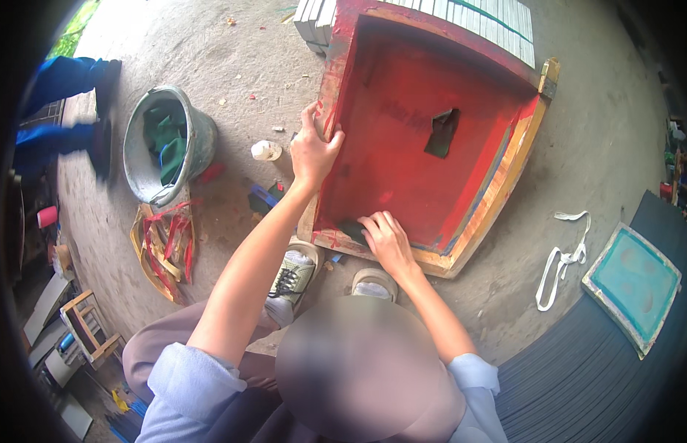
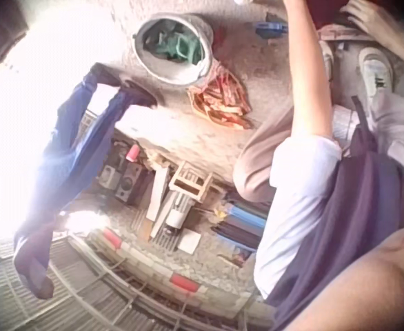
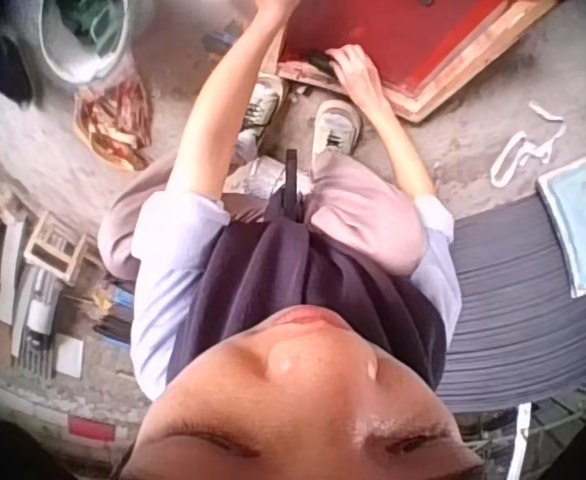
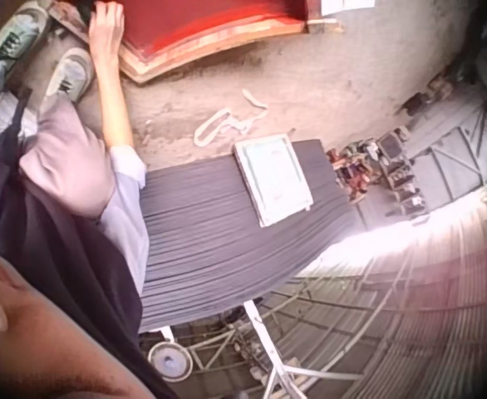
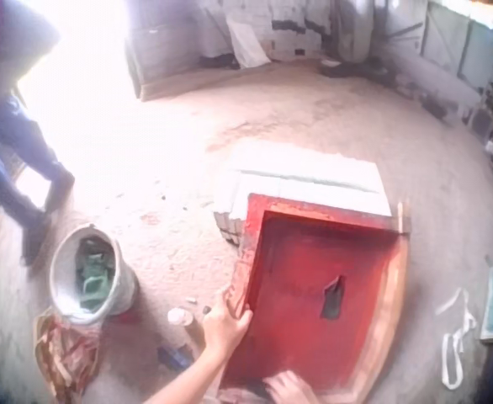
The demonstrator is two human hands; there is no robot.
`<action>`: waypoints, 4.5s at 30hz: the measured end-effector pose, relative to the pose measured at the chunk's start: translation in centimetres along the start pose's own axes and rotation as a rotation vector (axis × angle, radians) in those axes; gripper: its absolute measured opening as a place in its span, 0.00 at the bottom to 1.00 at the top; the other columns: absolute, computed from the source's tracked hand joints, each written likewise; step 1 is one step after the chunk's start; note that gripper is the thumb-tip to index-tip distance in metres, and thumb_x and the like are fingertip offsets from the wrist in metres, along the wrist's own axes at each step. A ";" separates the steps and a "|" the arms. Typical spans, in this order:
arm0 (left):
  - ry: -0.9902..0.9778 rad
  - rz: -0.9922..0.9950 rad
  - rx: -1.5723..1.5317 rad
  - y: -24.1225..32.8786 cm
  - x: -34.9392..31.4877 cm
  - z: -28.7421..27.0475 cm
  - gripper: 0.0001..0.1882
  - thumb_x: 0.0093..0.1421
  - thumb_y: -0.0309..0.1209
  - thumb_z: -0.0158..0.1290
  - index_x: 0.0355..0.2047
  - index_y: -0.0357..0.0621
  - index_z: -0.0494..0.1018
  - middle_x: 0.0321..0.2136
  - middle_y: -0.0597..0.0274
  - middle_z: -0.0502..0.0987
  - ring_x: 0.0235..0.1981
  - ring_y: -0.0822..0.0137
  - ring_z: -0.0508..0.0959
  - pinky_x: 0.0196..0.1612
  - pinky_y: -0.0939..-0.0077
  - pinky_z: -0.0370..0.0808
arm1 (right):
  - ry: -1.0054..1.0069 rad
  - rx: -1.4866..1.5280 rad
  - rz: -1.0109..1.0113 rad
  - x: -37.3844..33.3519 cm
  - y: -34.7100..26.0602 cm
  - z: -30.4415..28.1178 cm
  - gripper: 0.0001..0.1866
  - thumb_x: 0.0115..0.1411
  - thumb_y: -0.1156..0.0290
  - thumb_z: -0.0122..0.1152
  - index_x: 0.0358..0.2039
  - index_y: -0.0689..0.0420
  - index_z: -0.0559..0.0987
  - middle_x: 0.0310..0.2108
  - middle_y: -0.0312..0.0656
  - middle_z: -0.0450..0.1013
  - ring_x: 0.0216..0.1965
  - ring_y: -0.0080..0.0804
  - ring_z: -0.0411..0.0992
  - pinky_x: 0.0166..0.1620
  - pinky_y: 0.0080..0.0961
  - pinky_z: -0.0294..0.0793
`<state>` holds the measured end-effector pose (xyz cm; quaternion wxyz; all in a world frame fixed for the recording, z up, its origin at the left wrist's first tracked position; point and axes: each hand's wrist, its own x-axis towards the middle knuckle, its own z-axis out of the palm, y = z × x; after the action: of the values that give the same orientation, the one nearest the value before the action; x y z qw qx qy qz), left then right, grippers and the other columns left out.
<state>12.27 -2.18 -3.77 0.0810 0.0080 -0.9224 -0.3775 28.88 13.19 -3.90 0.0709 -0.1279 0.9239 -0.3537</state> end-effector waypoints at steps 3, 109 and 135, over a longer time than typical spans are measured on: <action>0.014 0.009 0.002 0.2 0.1 0.1 0.33 0.52 0.38 0.59 0.56 0.45 0.59 0.28 0.45 0.79 0.29 0.43 0.80 0.34 0.53 0.76 | 0.041 -0.076 -0.085 1.7 -0.1 1.3 0.12 0.50 0.76 0.62 0.38 0.55 0.79 0.33 0.39 0.68 0.38 0.37 0.69 0.42 0.33 0.71; -0.021 -0.105 -0.041 0.0 -0.3 0.2 0.30 0.51 0.31 0.62 0.53 0.43 0.63 0.20 0.53 0.75 0.18 0.57 0.78 0.27 0.63 0.74 | 0.485 -0.439 -0.013 14.7 5.1 -4.8 0.22 0.62 0.67 0.51 0.55 0.63 0.72 0.62 0.52 0.62 0.66 0.46 0.58 0.66 0.42 0.55; -0.035 -0.097 -0.021 0.2 -0.4 0.1 0.27 0.55 0.30 0.60 0.53 0.40 0.62 0.13 0.59 0.66 0.13 0.62 0.70 0.23 0.68 0.70 | 0.275 -0.401 0.094 5.7 7.8 -4.4 0.27 0.60 0.68 0.56 0.59 0.63 0.68 0.66 0.49 0.57 0.69 0.43 0.51 0.67 0.49 0.53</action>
<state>12.70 -1.94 -3.78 0.0465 0.0451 -0.9183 -0.3907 21.04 19.95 -6.15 -0.0661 -0.0470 0.9814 -0.1738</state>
